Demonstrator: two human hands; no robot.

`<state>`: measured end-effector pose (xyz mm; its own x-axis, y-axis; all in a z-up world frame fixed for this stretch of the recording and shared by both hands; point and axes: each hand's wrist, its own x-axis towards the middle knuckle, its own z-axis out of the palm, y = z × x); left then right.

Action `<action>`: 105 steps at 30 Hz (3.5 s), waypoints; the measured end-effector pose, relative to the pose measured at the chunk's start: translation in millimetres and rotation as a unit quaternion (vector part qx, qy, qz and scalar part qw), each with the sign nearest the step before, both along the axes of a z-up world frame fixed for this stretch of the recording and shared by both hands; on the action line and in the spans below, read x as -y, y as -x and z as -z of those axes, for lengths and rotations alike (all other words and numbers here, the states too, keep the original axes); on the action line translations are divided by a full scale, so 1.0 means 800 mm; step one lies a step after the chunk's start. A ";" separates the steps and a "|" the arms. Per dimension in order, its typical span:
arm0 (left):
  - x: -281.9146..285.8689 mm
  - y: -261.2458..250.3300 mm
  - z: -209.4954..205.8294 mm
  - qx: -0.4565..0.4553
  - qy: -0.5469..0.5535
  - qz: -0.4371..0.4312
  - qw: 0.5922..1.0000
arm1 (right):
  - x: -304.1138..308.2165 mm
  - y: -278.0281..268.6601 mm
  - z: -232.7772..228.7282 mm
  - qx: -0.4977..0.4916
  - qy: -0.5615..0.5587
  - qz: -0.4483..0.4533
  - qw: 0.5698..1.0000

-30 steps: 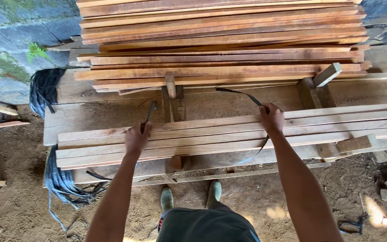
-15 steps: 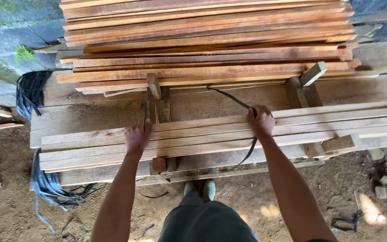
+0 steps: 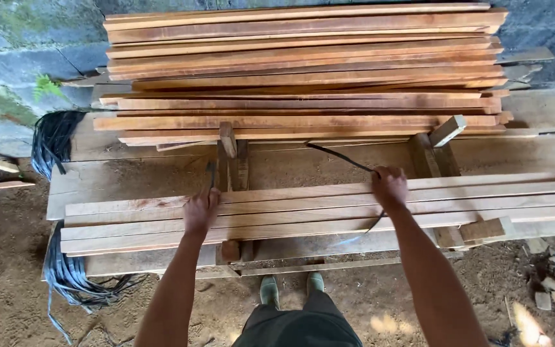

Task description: The recorder is bundling several thin wooden slats together using black rubber straps on a workbench.

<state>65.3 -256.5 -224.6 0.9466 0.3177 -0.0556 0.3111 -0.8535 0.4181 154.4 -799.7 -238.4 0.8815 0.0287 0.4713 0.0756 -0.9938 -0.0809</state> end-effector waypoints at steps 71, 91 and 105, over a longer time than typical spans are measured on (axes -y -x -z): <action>0.290 0.004 -0.251 0.240 0.471 0.159 0.834 | -0.193 0.080 -0.270 -0.273 -0.610 -0.361 0.650; 0.125 0.022 -0.222 0.316 0.531 -0.078 0.782 | -0.104 0.090 -0.310 -0.295 -0.352 -0.322 0.828; 0.070 0.023 -0.197 0.343 0.423 -0.178 0.820 | -0.078 0.080 -0.281 -0.273 -0.299 -0.284 0.869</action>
<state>46.9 -312.2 -67.2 0.7029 0.7032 0.1071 -0.0779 -0.0735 0.9942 90.6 -736.9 -13.6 0.9020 0.4264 0.0679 0.3287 -0.5762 -0.7483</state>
